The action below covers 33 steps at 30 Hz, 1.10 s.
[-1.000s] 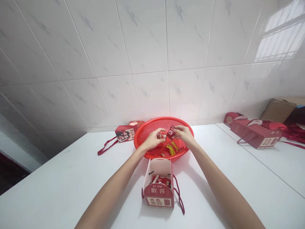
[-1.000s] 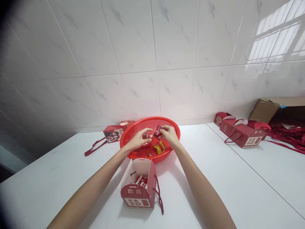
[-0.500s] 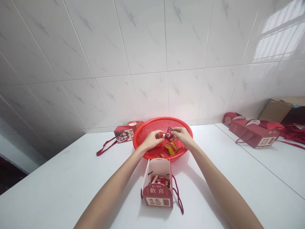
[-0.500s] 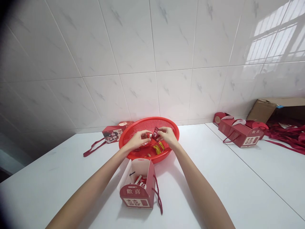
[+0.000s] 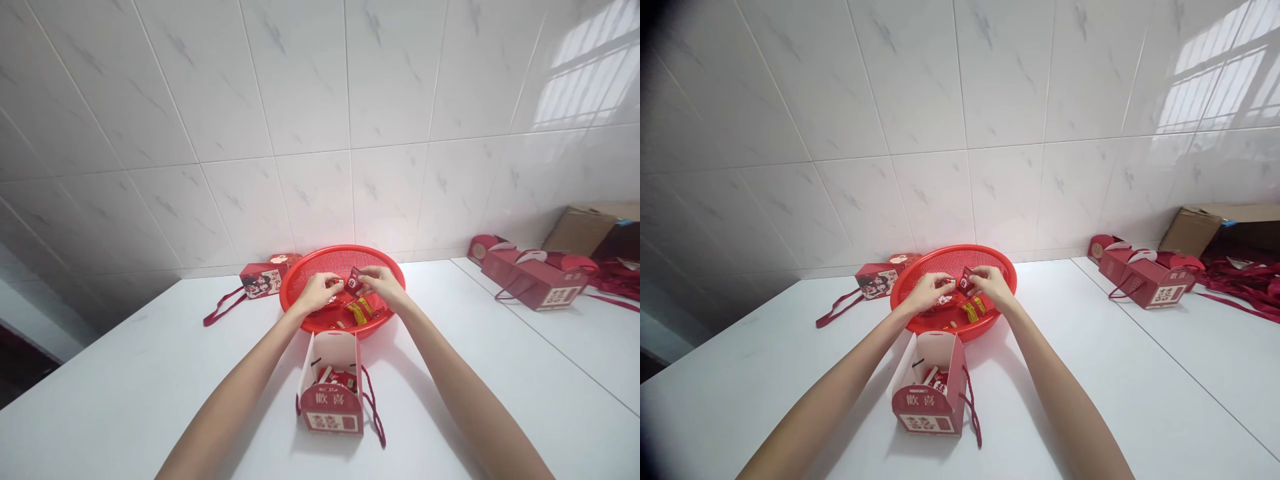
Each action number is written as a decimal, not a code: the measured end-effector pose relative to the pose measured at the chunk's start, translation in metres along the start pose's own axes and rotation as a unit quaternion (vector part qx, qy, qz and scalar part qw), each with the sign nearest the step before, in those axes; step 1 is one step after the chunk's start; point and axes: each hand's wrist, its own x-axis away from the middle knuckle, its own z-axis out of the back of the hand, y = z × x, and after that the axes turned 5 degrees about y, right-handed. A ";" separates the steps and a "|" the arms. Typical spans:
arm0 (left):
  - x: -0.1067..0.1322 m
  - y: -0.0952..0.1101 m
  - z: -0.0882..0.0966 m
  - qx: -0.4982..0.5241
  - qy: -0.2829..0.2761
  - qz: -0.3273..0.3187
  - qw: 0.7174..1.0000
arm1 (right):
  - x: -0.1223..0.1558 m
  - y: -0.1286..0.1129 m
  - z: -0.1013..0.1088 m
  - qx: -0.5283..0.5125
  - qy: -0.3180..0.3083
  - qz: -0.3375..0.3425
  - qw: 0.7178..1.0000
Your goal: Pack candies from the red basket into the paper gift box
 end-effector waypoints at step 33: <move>-0.009 0.010 0.019 -0.471 -0.304 0.109 0.821 | -0.002 0.000 0.000 0.031 0.032 -0.014 0.999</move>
